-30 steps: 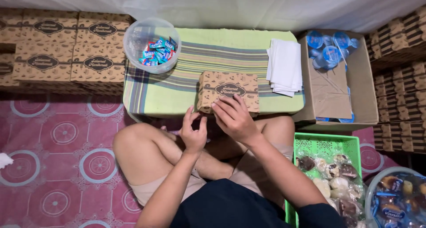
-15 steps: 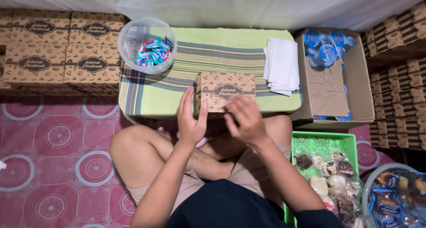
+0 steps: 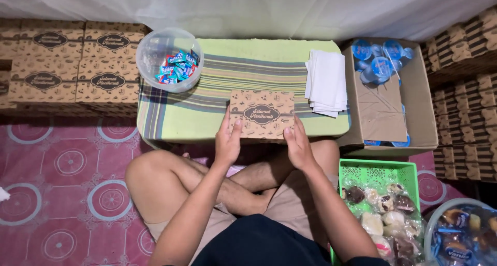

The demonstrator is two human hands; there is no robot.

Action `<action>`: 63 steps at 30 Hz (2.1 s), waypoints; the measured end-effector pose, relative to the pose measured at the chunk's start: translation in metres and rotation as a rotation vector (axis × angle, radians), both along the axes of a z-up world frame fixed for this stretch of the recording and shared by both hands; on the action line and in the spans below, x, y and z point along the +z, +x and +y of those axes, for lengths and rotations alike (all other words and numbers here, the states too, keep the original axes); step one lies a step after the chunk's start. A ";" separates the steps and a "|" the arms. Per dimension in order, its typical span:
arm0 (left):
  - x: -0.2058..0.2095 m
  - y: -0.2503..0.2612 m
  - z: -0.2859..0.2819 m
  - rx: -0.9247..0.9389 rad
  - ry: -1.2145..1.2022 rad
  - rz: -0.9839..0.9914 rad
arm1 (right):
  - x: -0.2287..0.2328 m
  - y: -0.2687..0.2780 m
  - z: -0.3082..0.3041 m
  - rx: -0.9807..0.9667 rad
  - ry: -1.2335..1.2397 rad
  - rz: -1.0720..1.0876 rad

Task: A person is sitting on the floor, assembling a small cardboard box and filling it with various food items like snacks and a small drink cup.

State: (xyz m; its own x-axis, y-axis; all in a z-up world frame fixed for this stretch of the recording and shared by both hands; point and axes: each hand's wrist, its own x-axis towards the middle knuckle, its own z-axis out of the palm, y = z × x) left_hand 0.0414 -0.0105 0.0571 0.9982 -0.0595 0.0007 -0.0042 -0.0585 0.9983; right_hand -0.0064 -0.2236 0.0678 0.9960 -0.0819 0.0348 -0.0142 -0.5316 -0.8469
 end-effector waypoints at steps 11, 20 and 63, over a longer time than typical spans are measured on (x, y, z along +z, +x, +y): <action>-0.008 -0.034 0.032 0.048 -0.045 0.006 | -0.021 -0.037 0.046 -0.255 0.992 -0.038; 0.043 -0.102 0.087 0.611 -0.513 0.113 | -0.053 -0.069 0.107 0.070 1.003 -0.055; -0.119 0.258 0.626 1.006 -0.451 0.045 | -0.505 -0.154 0.002 -0.183 0.483 0.389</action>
